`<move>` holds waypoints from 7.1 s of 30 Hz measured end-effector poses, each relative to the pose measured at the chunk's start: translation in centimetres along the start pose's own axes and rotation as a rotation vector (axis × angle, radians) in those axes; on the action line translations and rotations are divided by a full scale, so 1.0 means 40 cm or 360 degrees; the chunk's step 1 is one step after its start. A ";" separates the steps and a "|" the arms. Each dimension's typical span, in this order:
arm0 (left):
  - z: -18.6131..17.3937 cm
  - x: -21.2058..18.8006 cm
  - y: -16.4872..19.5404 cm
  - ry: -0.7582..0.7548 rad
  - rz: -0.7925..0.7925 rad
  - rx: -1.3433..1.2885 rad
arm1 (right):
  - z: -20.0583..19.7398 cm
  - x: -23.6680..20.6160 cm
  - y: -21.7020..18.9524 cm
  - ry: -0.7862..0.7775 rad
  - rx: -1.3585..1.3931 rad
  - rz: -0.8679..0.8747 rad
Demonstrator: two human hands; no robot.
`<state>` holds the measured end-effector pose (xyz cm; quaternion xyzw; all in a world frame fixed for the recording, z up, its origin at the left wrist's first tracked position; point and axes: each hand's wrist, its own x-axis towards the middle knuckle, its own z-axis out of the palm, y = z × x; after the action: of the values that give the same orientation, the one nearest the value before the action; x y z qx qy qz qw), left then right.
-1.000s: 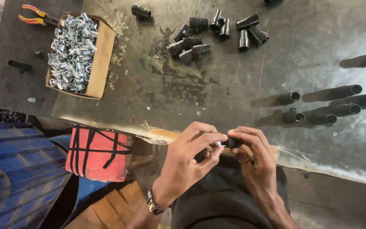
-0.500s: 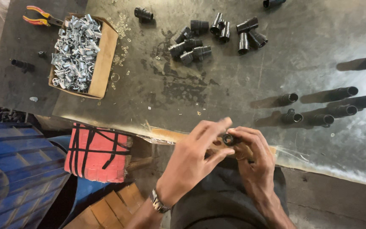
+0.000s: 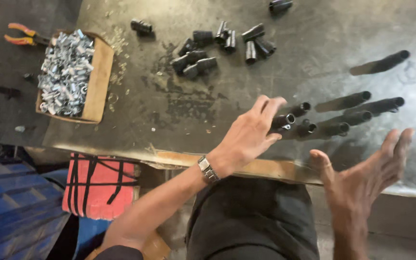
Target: The person sits at a workbench and inserts small metal clips into black cylindrical fittings one at a time, pressing each clip into place by hand and setting the assembled fitting in a growing row. They periodically gather loose fittings into piles and arrange completed fittings into a large grouped layout on the bench.
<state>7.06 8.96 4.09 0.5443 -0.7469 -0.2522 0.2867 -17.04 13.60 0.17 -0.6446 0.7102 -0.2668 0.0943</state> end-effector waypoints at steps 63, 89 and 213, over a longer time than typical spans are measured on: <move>0.015 0.046 0.045 -0.0047 0.0426 0.0076 | -0.010 0.051 0.083 -0.0202 -0.0319 -0.0076; 0.270 0.325 -0.017 -0.0098 0.0449 0.0853 | 0.001 0.261 0.200 -0.0314 -0.0363 -0.0192; -0.782 -0.094 -0.290 0.0978 -0.0517 0.1015 | 0.063 0.620 0.104 0.0015 0.0114 -0.1217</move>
<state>37.72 7.28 17.66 0.7644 -0.5728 0.1210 0.2700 -23.18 -10.88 1.19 -0.8580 0.4093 -0.3103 0.0073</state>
